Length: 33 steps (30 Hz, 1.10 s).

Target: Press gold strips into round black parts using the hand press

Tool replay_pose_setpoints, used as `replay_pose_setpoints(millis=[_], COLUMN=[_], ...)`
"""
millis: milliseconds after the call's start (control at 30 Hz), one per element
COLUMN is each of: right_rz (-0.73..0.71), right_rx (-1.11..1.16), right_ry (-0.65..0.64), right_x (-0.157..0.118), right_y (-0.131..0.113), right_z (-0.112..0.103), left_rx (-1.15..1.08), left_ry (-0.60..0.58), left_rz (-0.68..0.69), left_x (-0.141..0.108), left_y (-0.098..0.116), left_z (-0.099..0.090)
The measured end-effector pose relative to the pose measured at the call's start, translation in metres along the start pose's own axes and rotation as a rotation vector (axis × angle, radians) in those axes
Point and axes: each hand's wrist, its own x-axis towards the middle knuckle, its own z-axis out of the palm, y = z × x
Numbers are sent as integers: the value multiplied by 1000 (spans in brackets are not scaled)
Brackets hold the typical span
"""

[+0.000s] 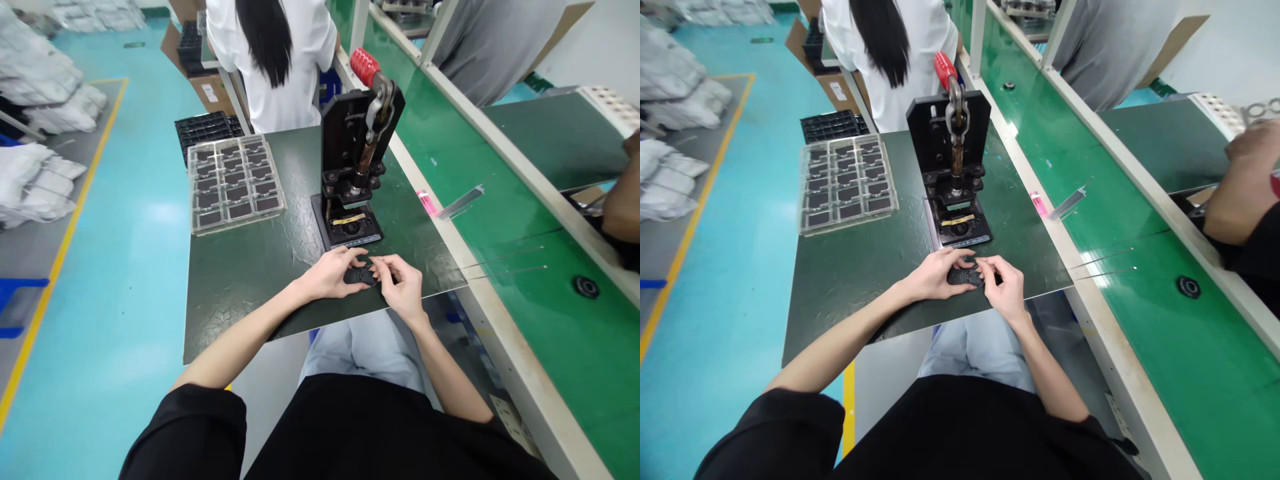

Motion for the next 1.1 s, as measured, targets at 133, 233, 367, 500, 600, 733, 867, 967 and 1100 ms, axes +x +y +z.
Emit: replay_pose_setpoints(millis=[133,233,367,500,600,733,867,967,1100], right_rz=[-85,-179,-224,-177,-89,-92,-160,-191,-216], right_rx=[-72,-135,-217,-168,-59,-110,-227,-299,-389], right_ry=[-8,-50,-92,-103,124,492,105,-129,-354], right_x=[2,4,5,5,8,9,-1,-5,2], right_y=[-6,-10,-11,-7,-8,-11,-9,-3,4], right_z=[-1,-1,2,5,-4,-27,-39,-39,-41], left_rx=[-11,-20,-33,-42,-51,-77,-81,-97,-134], left_ry=[1,11,28,38,43,38,47,63,96], left_rz=[-14,-18,-14,-35,-55,-85,-81,-49,-36], left_x=[0,0,0,0,1,1,1,2,3], left_y=[0,-1,-2,-1,1,2,0,-2,-2], left_z=[1,1,3,4,4,4,5,3,-6])
